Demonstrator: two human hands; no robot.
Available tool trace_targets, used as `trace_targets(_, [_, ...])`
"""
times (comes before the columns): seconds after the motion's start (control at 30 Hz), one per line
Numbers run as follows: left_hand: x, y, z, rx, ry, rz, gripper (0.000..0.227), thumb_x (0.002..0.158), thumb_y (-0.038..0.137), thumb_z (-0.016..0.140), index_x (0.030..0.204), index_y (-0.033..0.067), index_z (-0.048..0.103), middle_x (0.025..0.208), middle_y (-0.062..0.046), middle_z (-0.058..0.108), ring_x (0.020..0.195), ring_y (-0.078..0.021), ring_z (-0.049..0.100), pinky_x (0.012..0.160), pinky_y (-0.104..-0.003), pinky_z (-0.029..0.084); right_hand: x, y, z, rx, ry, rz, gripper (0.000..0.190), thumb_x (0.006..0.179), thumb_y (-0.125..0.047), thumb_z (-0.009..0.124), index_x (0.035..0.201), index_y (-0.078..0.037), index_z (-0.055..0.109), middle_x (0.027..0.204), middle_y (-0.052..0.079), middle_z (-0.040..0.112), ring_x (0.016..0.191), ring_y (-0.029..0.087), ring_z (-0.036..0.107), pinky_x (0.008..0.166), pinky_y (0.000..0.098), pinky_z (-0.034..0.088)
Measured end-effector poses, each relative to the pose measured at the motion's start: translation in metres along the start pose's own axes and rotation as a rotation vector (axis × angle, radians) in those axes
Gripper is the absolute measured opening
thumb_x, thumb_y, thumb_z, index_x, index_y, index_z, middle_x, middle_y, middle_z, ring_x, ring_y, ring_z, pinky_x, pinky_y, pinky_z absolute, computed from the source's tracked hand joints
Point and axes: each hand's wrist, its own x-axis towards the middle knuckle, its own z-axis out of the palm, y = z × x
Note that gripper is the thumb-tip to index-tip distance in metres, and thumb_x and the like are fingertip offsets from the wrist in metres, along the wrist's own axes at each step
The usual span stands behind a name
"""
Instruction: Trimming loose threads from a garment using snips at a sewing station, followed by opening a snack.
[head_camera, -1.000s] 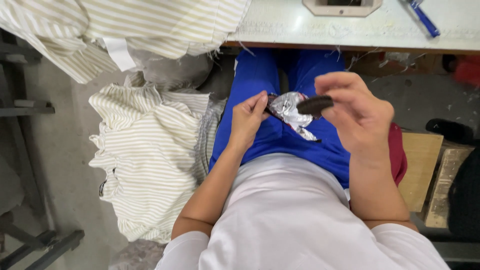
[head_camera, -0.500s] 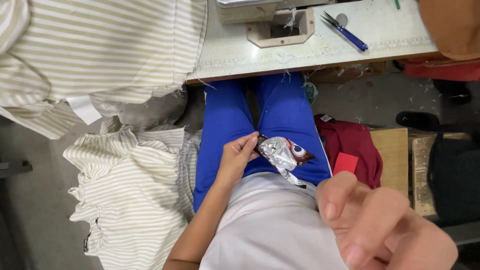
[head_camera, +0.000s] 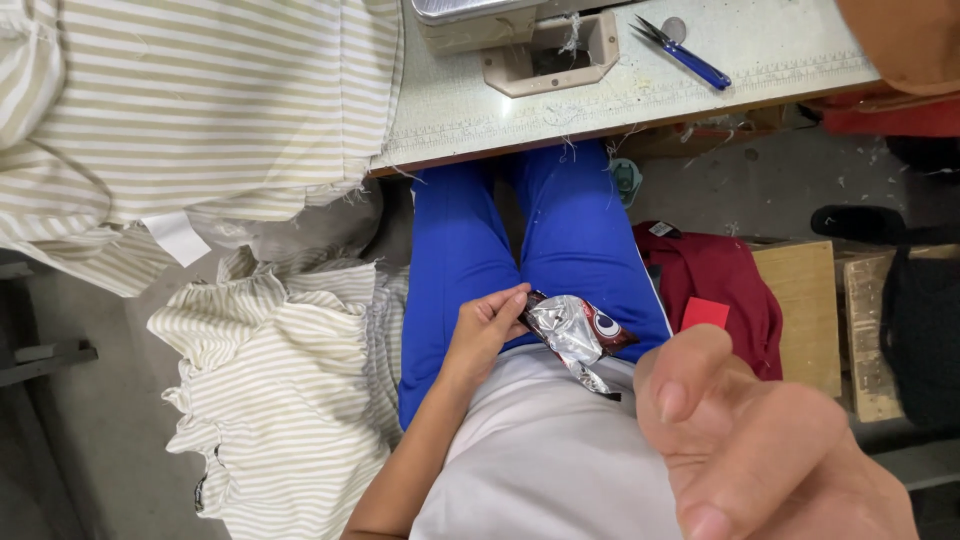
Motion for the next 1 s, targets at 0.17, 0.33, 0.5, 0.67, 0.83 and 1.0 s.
trace_targets(0.17, [-0.007, 0.008, 0.001, 0.015, -0.022, -0.005, 0.050, 0.093, 0.025, 0.068, 0.134, -0.0033, 0.067, 0.109, -0.012, 0.077, 0.098, -0.0164, 0.071, 0.090, -0.034, 0.063, 0.004, 0.008, 0.003, -0.001, 0.068, -0.154, 0.024, 0.087, -0.008, 0.045, 0.069, -0.023, 0.044, 0.066, -0.010, 0.049, 0.070, -0.001, 0.061, 0.087, 0.0394, 0.051])
trace_targets(0.33, [-0.007, 0.011, 0.000, -0.021, 0.000, -0.013, 0.052, 0.092, 0.025, 0.068, 0.135, -0.0051, 0.065, 0.112, -0.015, 0.076, 0.102, -0.0203, 0.072, 0.095, -0.039, 0.063, -0.015, 0.018, -0.018, -0.024, 0.015, -0.214, 0.031, 0.087, -0.002, 0.032, 0.069, -0.023, 0.045, 0.065, -0.011, 0.045, 0.067, -0.004, 0.058, 0.091, 0.0381, 0.051])
trace_targets(0.5, [-0.008, 0.011, 0.003, 0.012, -0.001, -0.026, 0.054, 0.092, 0.027, 0.067, 0.136, -0.0034, 0.065, 0.113, -0.014, 0.076, 0.101, -0.0187, 0.072, 0.094, -0.034, 0.061, 0.010, 0.008, 0.001, 0.009, 0.078, -0.195, 0.031, 0.092, -0.007, 0.052, 0.066, -0.022, 0.042, 0.061, -0.009, 0.051, 0.066, 0.007, 0.064, 0.086, 0.0433, 0.053])
trace_targets(0.67, [-0.006, 0.011, 0.003, -0.038, 0.015, -0.041, 0.050, 0.093, 0.021, 0.067, 0.134, -0.0064, 0.065, 0.123, -0.018, 0.074, 0.100, -0.0216, 0.072, 0.095, -0.036, 0.062, 0.019, 0.010, 0.005, 0.127, 0.004, -0.105, 0.032, 0.100, -0.010, 0.058, 0.070, -0.017, 0.050, 0.074, -0.003, 0.065, 0.074, 0.013, 0.064, 0.092, 0.0449, 0.048])
trace_targets(0.83, [-0.003, 0.007, 0.001, -0.054, 0.016, -0.035, 0.050, 0.093, 0.022, 0.067, 0.134, -0.0075, 0.064, 0.127, -0.018, 0.071, 0.101, -0.0215, 0.072, 0.094, -0.037, 0.063, 0.021, 0.007, 0.020, 0.189, 0.091, -0.031, 0.029, 0.093, -0.004, 0.068, 0.071, -0.014, 0.053, 0.075, -0.003, 0.066, 0.073, 0.014, 0.061, 0.095, 0.0432, 0.047])
trace_targets(1.0, [-0.004, 0.006, 0.002, -0.054, 0.013, -0.058, 0.050, 0.094, 0.021, 0.067, 0.137, -0.0056, 0.064, 0.110, -0.017, 0.076, 0.100, -0.0215, 0.073, 0.093, -0.035, 0.062, 0.020, 0.016, 0.013, 0.305, 0.055, -0.032, 0.022, 0.091, -0.001, 0.074, 0.077, -0.012, 0.062, 0.078, 0.002, 0.069, 0.074, 0.018, 0.063, 0.096, 0.0461, 0.046])
